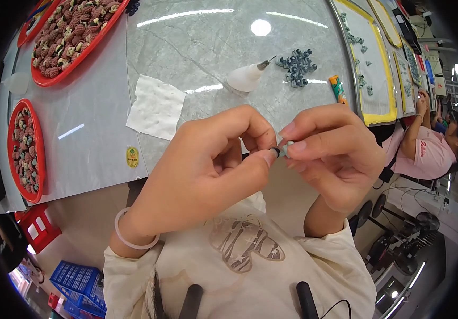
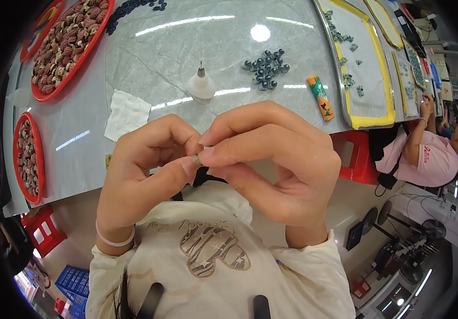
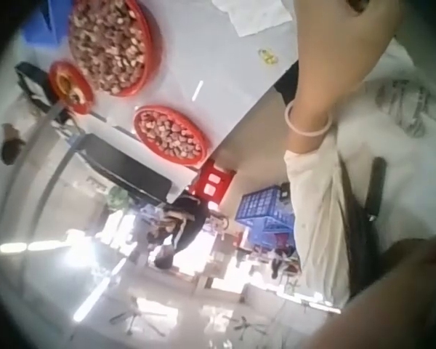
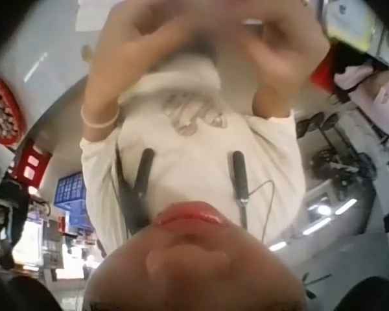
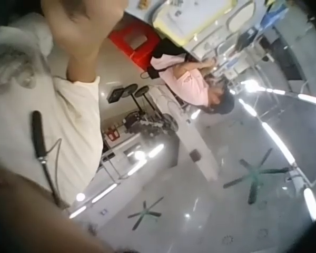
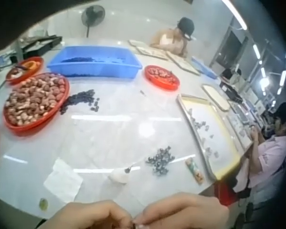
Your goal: The person assembles figurine components by attaching small rings onto base pieces by hand. The person then picks up figurine heads from a tray, applies glue to them using a dispenser bottle, and attaches the assembled base pieces onto the heads.
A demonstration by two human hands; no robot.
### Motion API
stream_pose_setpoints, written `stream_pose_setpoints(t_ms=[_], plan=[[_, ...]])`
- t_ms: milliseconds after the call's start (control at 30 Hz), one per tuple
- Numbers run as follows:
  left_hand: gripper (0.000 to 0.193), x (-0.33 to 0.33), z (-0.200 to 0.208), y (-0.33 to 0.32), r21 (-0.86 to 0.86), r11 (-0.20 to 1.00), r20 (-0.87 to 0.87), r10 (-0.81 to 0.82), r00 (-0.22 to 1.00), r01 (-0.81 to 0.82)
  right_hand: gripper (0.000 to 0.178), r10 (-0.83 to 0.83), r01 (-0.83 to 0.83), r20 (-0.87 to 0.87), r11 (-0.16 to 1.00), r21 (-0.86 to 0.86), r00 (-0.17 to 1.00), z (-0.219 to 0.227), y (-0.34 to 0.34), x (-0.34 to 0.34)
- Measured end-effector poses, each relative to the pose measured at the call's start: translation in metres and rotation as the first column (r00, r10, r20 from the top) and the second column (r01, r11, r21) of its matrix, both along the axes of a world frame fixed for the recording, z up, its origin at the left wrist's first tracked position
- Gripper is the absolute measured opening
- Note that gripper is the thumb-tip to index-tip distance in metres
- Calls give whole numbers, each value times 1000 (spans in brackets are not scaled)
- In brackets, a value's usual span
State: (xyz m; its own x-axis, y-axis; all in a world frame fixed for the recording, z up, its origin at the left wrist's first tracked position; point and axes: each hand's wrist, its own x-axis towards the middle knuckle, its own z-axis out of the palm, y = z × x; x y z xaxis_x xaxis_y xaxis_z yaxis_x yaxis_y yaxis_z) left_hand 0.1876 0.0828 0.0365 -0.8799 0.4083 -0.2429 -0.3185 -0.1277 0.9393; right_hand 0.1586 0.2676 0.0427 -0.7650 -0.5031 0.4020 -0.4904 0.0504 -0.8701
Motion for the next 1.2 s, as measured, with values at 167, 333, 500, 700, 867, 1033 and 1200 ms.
stream_pose_setpoints(t_ms=[167, 333, 500, 700, 867, 1033, 1200], plan=[[9, -2, -4, 2, 79, 997, 42, -18, 999, 15, 25, 6, -6, 95, 1000, -4, 995, 0, 1, 0], [10, -2, -5, 5, 58, 998, 68, -41, 997, 37, 23, 15, -16, -87, 1000, -9, 996, -3, 3, -8], [10, -3, -8, 4, 74, 996, 90, -60, 994, 53, 24, 39, -38, -53, 999, 13, 998, -3, 3, -5], [10, -1, -9, 6, 185, 983, 171, -43, 984, 11, 26, -25, 27, -32, 999, 47, 999, -2, 5, -1], [11, -3, -10, 5, 340, 940, 210, -107, 972, 30, 27, 15, -11, -123, 999, 35, 992, -2, 7, -3], [14, 4, -20, 13, 399, 915, 131, 2, 991, -54, 21, -25, 42, -264, 997, 58, 964, 2, 0, -2], [15, 6, -21, 12, 429, 903, 65, 11, 998, -38, 19, -51, 57, -294, 998, 12, 954, 0, -7, 2]])
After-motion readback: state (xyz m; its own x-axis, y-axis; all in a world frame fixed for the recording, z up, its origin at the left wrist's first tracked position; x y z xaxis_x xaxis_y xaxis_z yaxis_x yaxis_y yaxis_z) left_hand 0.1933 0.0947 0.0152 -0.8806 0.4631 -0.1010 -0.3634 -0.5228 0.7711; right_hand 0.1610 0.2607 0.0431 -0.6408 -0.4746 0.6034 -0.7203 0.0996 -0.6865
